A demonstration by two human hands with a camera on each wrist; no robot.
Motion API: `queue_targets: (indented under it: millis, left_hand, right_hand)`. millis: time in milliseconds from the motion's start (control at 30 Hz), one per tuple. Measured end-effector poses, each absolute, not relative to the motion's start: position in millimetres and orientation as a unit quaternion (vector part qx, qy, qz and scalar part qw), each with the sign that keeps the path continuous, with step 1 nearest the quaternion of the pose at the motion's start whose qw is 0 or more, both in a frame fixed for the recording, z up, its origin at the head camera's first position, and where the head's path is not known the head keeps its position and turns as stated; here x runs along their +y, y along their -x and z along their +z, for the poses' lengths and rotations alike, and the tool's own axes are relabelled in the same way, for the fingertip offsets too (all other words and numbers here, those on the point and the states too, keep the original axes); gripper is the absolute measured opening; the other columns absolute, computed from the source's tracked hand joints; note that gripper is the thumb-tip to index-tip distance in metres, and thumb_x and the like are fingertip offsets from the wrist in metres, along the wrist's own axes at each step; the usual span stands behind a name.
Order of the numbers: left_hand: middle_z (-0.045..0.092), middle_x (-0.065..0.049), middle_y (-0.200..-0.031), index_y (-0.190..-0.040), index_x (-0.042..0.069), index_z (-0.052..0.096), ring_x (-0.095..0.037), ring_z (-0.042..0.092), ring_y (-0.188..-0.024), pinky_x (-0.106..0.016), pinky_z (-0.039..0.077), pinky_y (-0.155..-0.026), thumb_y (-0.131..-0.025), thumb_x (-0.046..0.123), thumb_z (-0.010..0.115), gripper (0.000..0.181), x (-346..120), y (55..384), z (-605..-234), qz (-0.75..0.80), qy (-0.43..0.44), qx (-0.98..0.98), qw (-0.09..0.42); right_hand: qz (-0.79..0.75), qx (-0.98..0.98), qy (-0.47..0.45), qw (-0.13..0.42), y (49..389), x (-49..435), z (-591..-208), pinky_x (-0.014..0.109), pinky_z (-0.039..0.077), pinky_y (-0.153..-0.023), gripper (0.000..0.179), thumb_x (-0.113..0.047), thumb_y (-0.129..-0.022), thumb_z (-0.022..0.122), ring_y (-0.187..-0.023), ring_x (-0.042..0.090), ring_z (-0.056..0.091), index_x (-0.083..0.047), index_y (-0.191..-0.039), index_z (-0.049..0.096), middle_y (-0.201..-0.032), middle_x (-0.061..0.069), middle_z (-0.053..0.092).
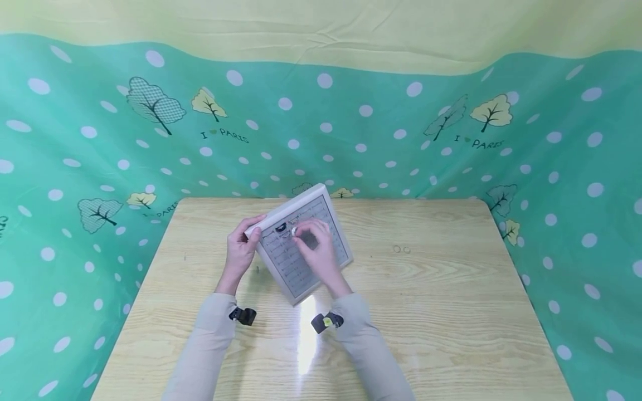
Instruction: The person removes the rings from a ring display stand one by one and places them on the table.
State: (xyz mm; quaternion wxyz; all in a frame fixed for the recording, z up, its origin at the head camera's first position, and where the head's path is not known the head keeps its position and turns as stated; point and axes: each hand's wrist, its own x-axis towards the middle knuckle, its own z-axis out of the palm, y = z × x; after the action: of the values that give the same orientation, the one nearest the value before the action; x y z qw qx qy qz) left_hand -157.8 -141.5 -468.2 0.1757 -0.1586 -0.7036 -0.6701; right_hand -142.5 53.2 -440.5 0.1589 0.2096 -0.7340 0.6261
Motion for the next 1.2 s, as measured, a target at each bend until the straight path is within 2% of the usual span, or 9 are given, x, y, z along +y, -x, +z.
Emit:
queue_targets:
  millis: [233,300,400,567,833,1033,1200]
  left_hand:
    - [0.061,-0.035,-0.107,-0.113,-0.014,0.058,-0.008,0.062,-0.076,-0.022,0.056,-0.059,-0.091,-0.010,0.054,0.022,-142,158,-466,-0.664,0.159,-0.709,0.177]
    - [0.061,-0.035,-0.105,-0.113,-0.014,0.058,-0.009,0.062,-0.075,-0.021,0.056,-0.058,-0.091,-0.010,0.054,0.023,-142,158,-465,-0.662,0.160,-0.710,0.177]
    - [0.062,-0.035,-0.102,-0.113,-0.014,0.058,-0.009,0.062,-0.075,-0.021,0.055,-0.057,-0.091,-0.010,0.054,0.023,-143,158,-464,-0.660,0.160,-0.712,0.179]
    - [0.062,-0.035,-0.103,-0.113,-0.014,0.058,-0.009,0.062,-0.074,-0.021,0.055,-0.056,-0.090,-0.011,0.054,0.023,-142,158,-464,-0.660,0.161,-0.712,0.180]
    - [0.061,-0.034,-0.106,-0.113,-0.013,0.058,-0.009,0.062,-0.076,-0.022,0.056,-0.057,-0.090,-0.011,0.055,0.023,-141,155,-466,-0.657,0.160,-0.715,0.177]
    - [0.062,-0.033,-0.104,-0.113,-0.013,0.058,-0.009,0.062,-0.075,-0.023,0.056,-0.057,-0.090,-0.010,0.055,0.023,-141,156,-465,-0.657,0.159,-0.716,0.177]
    - [0.063,-0.031,-0.103,-0.113,-0.013,0.058,-0.009,0.062,-0.074,-0.024,0.056,-0.056,-0.091,-0.010,0.055,0.023,-141,156,-465,-0.660,0.156,-0.714,0.175]
  right_hand:
    - [0.628,-0.750,-0.159,0.137,137,73,-442,0.056,0.037,-0.090,0.012,0.014,-0.081,0.068,-0.103,0.038,0.047,0.011,-0.089,0.060,-0.102,0.028,0.061]
    - [0.628,-0.753,-0.150,0.131,136,77,-444,0.053,0.038,-0.087,0.011,0.013,-0.081,0.068,-0.101,0.037,0.047,0.010,-0.089,0.060,-0.101,0.026,0.061]
    - [0.625,-0.756,-0.145,0.130,136,82,-450,0.054,0.039,-0.085,0.011,0.013,-0.082,0.067,-0.098,0.038,0.047,0.010,-0.089,0.060,-0.100,0.025,0.061]
    - [0.625,-0.756,-0.145,0.129,134,92,-460,0.062,0.037,-0.082,0.011,0.015,-0.081,0.066,-0.096,0.043,0.046,0.011,-0.090,0.060,-0.098,0.026,0.061]
    - [0.601,-0.783,-0.119,0.107,129,120,-485,0.050,0.039,-0.082,0.009,0.011,-0.084,0.064,-0.100,0.041,0.048,0.008,-0.092,0.061,-0.102,0.026,0.061]
    - [0.572,-0.805,-0.109,0.118,137,153,-530,0.054,0.041,-0.078,0.012,0.011,-0.082,0.066,-0.098,0.041,0.050,0.005,-0.092,0.063,-0.102,0.023,0.063]
    - [0.541,-0.828,-0.098,0.108,138,183,-551,0.050,0.044,-0.077,0.014,0.009,-0.083,0.067,-0.096,0.035,0.051,0.001,-0.094,0.064,-0.102,0.017,0.063]
